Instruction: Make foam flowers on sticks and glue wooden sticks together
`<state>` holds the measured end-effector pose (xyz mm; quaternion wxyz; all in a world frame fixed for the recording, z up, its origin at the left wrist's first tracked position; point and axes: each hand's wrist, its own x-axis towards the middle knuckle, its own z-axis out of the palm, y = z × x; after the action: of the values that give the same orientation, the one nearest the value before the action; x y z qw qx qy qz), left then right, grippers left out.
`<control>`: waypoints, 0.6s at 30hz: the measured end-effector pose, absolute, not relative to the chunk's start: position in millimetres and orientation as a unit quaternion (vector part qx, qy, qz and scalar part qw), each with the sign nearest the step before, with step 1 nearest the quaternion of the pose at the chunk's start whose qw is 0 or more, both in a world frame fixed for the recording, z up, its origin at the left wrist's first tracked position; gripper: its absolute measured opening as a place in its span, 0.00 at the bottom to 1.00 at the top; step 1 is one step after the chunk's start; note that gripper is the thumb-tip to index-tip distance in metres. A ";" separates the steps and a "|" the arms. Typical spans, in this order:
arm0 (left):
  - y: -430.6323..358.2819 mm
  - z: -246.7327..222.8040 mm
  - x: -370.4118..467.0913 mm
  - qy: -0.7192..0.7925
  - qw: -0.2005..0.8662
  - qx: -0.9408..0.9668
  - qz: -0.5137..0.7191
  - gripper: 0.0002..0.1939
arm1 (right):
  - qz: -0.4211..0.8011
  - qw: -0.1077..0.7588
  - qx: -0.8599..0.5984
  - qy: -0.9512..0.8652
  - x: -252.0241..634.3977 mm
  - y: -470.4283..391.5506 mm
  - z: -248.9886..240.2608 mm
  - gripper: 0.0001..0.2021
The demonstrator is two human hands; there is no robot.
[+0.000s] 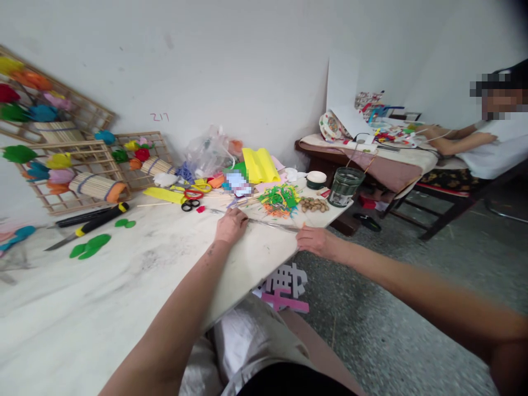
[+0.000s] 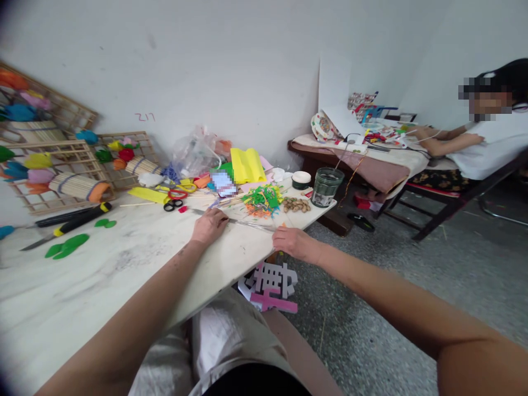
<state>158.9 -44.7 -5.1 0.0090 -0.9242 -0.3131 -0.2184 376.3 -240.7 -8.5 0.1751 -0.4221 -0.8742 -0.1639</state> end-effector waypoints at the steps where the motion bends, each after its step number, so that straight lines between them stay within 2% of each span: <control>1: -44.8 -4.9 158.9 -0.314 0.009 -0.924 -0.217 0.13 | -0.158 0.154 -0.418 -0.881 376.6 -239.1 -4.9 0.15; 5: -44.2 -5.3 158.9 -0.314 0.010 -0.924 -0.220 0.13 | -0.159 0.068 -0.389 -0.905 374.0 -237.8 7.2 0.17; 10: -43.3 -6.6 158.8 -0.310 0.012 -0.924 -0.223 0.13 | -0.225 -0.017 -0.348 -0.910 362.4 -245.4 16.3 0.16; 14: -44.1 -6.1 159.0 -0.309 0.011 -0.925 -0.220 0.13 | -0.244 0.031 -0.367 -0.897 358.7 -233.9 29.6 0.14; 16: -44.5 -5.6 159.0 -0.311 0.012 -0.925 -0.217 0.13 | -0.262 0.065 -0.432 -0.860 361.8 -214.1 39.8 0.14; 18: -44.6 -5.3 158.8 -0.313 0.013 -0.926 -0.213 0.13 | -0.272 0.064 -0.513 -0.812 366.0 -188.0 51.4 0.14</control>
<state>158.8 -44.6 -5.3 0.0135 -0.9256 -0.3126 -0.2132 366.0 -188.0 51.4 0.0640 -0.5125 -0.8121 -0.2716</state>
